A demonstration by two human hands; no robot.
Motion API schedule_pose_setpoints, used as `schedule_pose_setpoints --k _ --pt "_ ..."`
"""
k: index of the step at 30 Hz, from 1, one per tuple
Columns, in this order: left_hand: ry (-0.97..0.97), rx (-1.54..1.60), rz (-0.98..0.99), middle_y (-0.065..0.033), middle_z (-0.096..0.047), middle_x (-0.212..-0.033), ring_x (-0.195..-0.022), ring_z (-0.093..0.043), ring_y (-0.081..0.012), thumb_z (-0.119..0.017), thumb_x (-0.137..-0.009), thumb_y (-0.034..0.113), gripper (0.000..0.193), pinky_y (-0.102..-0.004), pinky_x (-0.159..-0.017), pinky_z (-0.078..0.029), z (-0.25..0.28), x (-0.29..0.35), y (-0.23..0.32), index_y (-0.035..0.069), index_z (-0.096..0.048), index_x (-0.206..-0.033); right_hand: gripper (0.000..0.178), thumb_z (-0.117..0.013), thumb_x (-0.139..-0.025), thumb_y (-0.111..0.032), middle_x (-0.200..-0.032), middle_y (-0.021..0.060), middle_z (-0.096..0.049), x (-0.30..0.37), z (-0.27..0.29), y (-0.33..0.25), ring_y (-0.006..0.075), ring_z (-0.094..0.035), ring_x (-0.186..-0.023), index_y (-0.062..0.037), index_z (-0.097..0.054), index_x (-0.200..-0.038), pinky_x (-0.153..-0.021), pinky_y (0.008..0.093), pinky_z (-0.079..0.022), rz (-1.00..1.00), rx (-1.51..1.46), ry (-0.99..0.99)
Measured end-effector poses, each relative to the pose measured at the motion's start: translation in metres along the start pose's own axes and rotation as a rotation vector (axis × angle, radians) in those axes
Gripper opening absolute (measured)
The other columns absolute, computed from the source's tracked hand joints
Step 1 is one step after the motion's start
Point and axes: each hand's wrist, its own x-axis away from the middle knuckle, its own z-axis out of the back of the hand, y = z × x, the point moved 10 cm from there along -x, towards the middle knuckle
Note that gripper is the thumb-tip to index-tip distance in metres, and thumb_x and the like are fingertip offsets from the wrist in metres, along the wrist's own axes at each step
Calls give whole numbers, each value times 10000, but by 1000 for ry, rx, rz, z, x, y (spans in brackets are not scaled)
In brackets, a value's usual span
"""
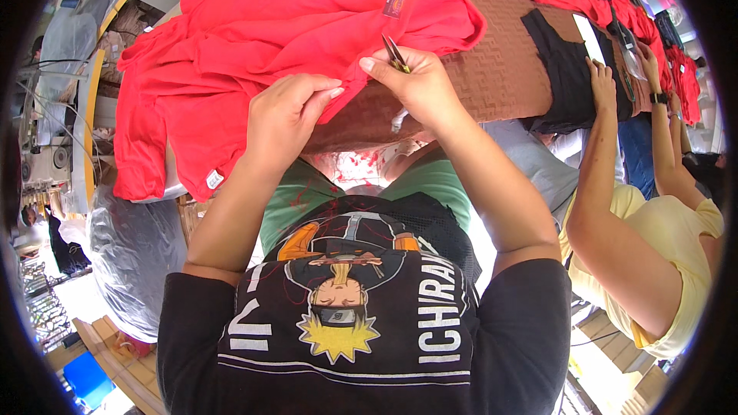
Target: The person trims excess threads from several red garments using small shears, turning the items over to work on different edges and seams.
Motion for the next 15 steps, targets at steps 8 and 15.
schedule_pose_setpoints --k 8,15 --pt "-356 547 165 -113 -700 -798 -794 -690 -161 -706 -814 15 44 -277 -714 -535 5 14 7 -15 -675 -821 136 -710 -890 -196 -680 -109 -542 9 38 30 2 -427 -608 -66 -691 -854 -570 190 -364 -57 104 174" --pt "-273 505 -115 -99 -625 -731 -751 -583 -245 -422 -1011 316 478 -371 -743 -449 40 4 25 35 -596 -666 122 -709 -891 -163 -734 -97 -577 14 27 12 2 -459 -661 -49 -684 -855 -595 184 -388 121 54 134"
